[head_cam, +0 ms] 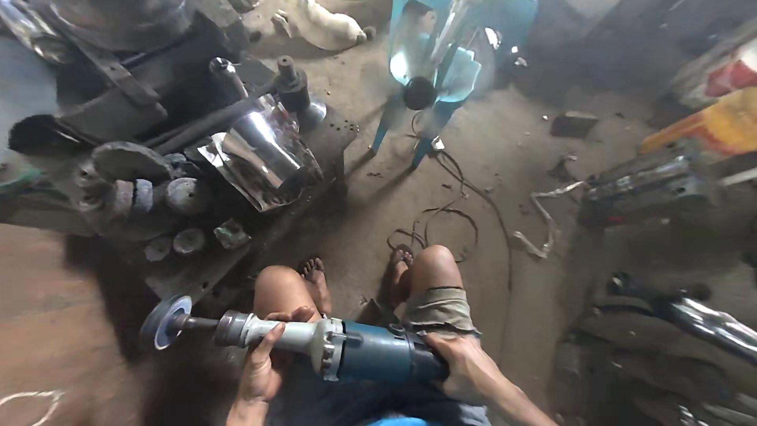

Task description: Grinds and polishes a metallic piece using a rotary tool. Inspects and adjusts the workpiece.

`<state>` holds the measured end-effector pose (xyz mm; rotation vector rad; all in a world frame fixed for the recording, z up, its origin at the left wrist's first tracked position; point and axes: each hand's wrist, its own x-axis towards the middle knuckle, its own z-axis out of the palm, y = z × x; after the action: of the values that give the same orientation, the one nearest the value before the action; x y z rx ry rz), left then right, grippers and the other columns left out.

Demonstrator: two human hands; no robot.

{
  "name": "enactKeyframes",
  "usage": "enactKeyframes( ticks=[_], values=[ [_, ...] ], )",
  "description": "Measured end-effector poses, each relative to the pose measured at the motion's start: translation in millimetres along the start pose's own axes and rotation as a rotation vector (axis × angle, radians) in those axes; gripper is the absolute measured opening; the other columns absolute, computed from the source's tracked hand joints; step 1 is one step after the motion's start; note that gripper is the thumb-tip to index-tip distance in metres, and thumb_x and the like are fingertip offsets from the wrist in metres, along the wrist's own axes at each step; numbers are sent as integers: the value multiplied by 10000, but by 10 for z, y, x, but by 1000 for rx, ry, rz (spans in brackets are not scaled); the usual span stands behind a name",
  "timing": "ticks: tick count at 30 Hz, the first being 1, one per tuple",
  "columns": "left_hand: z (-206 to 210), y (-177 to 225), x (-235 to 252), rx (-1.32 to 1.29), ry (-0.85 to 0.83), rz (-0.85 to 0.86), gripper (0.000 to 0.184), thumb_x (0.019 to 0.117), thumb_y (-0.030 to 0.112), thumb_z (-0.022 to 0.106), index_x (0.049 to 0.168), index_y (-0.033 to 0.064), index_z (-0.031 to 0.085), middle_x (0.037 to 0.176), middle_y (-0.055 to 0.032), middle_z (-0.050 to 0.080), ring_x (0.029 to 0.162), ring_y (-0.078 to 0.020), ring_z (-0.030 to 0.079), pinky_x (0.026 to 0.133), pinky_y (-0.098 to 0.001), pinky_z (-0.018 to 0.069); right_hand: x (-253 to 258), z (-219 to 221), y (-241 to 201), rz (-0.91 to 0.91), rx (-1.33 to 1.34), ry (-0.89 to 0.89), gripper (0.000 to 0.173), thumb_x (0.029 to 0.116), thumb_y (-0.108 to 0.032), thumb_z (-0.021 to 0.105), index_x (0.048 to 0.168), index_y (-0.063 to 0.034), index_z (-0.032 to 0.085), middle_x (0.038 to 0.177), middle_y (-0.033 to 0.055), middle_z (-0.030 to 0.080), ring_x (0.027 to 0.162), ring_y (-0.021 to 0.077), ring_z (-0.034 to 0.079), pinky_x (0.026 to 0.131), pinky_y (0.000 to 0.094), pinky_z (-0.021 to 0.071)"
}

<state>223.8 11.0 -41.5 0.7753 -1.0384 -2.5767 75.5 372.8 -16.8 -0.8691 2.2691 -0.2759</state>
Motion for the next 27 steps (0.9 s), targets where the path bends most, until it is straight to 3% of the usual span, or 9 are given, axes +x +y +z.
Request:
enactKeyframes(
  ticks=[16, 21, 27],
  values=[
    [26, 31, -14, 24, 32, -14, 373, 864, 331, 790, 1116, 71, 701, 1205, -261, 709, 1185, -401, 676, 1044, -510, 537, -3, -29, -15, 29, 45, -63, 527, 720, -486, 806, 1181, -272, 666, 837, 58, 737, 816, 300, 730, 743, 583, 565],
    [34, 72, -22, -3, -7, -17, 324, 858, 292, 799, 1096, 83, 729, 1206, -250, 712, 1196, -396, 672, 1055, -507, 530, -19, 16, -22, 16, 48, -16, 541, 692, -454, 822, 1180, -278, 666, 856, 59, 744, 797, 308, 732, 700, 590, 566],
    [2, 132, -56, -40, -13, -49, 285, 811, 234, 815, 1063, 113, 759, 1189, -209, 726, 1189, -378, 677, 1045, -517, 534, -4, 63, -6, -47, 48, 71, 495, 668, -422, 838, 1095, -235, 672, 787, 59, 723, 694, 306, 717, 609, 563, 564]
  ],
)
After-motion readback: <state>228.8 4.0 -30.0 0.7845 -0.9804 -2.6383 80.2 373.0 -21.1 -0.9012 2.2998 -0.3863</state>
